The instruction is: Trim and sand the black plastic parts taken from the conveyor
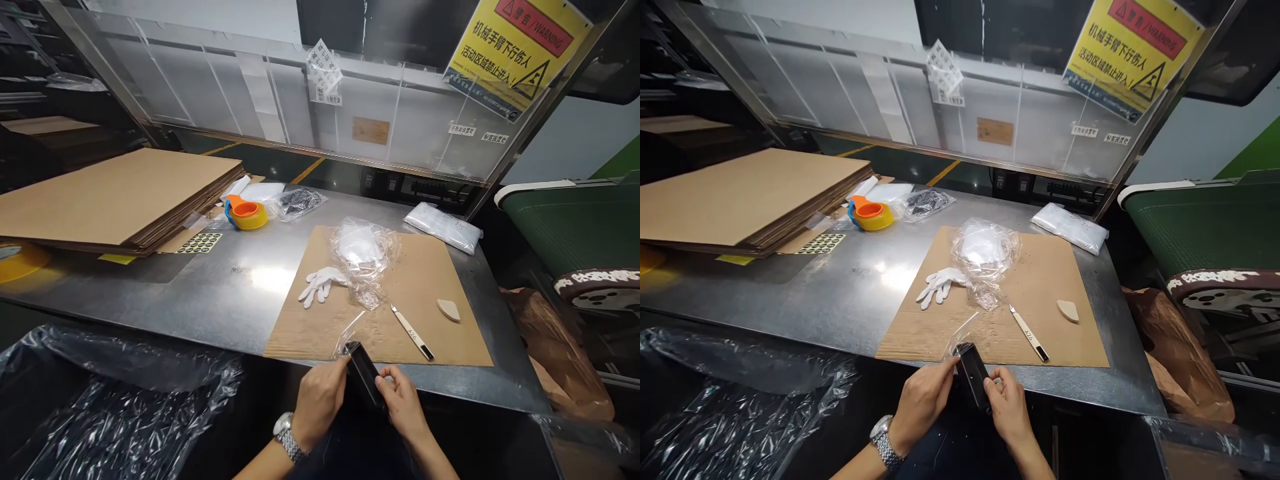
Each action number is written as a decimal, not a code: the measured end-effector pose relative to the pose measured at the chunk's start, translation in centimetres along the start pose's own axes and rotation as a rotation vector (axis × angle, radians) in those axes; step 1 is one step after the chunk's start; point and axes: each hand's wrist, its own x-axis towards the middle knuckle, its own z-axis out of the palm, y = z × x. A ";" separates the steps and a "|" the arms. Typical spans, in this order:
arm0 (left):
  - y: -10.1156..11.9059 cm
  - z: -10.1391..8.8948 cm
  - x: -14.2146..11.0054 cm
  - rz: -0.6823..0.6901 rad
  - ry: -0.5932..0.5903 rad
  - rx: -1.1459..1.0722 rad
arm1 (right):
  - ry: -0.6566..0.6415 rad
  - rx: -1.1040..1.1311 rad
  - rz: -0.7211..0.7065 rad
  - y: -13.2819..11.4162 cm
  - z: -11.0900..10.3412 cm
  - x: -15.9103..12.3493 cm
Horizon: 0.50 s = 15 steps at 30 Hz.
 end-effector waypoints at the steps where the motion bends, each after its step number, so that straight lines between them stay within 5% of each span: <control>1: -0.1 -0.1 0.1 -0.004 0.011 0.011 | -0.007 0.030 0.012 0.1 0.0 0.1; 6: 0.1 -0.2 0.8 -0.038 0.017 0.067 | -0.011 0.045 -0.020 0.3 -0.1 0.0; 15: -2.4 0.6 2.5 -0.152 0.002 0.184 | 0.050 -0.353 -0.234 0.5 0.0 -0.2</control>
